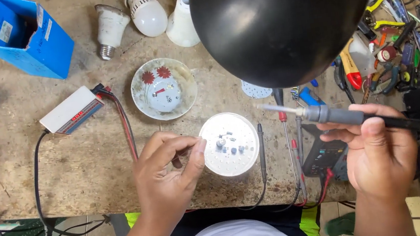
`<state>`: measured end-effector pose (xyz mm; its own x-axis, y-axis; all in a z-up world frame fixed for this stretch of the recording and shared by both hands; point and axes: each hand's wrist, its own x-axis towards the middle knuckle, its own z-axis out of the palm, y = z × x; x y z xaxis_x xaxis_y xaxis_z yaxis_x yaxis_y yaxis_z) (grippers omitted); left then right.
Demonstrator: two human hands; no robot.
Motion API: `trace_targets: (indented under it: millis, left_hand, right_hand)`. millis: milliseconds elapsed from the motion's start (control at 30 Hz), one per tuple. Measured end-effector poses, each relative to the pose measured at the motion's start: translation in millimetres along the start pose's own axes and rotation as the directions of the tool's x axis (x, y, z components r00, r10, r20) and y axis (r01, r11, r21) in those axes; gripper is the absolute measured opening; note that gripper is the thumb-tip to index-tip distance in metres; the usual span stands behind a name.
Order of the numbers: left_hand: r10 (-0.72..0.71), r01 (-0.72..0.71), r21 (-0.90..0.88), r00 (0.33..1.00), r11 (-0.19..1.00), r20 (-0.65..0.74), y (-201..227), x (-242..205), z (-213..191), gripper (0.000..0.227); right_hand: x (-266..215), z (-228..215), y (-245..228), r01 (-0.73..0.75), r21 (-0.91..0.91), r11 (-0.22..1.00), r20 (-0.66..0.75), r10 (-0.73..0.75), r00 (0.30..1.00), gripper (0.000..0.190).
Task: Soldering electronic components onto a circular LED circuit board at a repair workbench.
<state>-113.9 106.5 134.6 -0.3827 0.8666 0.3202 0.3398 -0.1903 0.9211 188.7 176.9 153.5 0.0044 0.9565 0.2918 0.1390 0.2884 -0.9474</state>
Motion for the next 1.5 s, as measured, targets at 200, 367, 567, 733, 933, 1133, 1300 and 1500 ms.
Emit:
trace_targets:
  millis: [200, 367, 567, 733, 933, 1133, 1300, 1500]
  left_hand:
    - [0.13, -0.131, 0.093, 0.991, 0.987, 0.022, -0.5, 10.3, 6.9, 0.005]
    - [0.158, -0.17, 0.16, 0.984, 0.972, 0.083, -6.8, 11.6, 14.8, 0.007]
    - [0.154, -0.169, 0.126, 0.981, 0.977, 0.121, -5.2, 18.0, 13.9, 0.008]
    - [0.156, -0.171, 0.146, 0.982, 0.974, 0.109, -5.8, 19.6, 16.4, 0.008]
    - [0.183, -0.201, 0.174, 0.976, 0.964, 0.116, -5.3, 22.1, 18.0, 0.011]
    - [0.199, -0.216, 0.173, 0.974, 0.961, 0.111, -5.4, 24.9, 18.6, 0.012]
    - [0.208, -0.225, 0.17, 0.971, 0.959, 0.114, -7.0, 25.8, 19.2, 0.012]
    - [0.215, -0.233, 0.165, 0.969, 0.958, 0.123, -8.3, 25.1, 19.6, 0.012]
  right_hand:
    - [23.9, 20.5, 1.5, -0.122, 0.036, 0.992, 0.144, 0.116, 0.983, 0.028]
    - [36.9, 25.8, 5.5, -0.173, 0.04, 0.984, 0.135, 0.167, 0.977, 0.023]
    - [39.7, 30.7, 6.7, -0.19, 0.047, 0.981, 0.161, 0.18, 0.97, 0.019]
    - [41.5, 33.4, 8.4, -0.204, 0.029, 0.978, 0.171, 0.197, 0.965, 0.018]
    - [44.7, 33.3, 9.1, -0.213, 0.002, 0.977, 0.178, 0.209, 0.962, 0.019]
    - [47.4, 38.2, 2.7, -0.236, 0.014, 0.972, 0.199, 0.229, 0.953, 0.018]
    - [49.3, 28.5, 11.5, -0.197, 0.009, 0.98, 0.205, 0.191, 0.96, 0.015]
    - [48.2, 29.4, 11.6, -0.195, 0.005, 0.981, 0.18, 0.191, 0.965, 0.017]
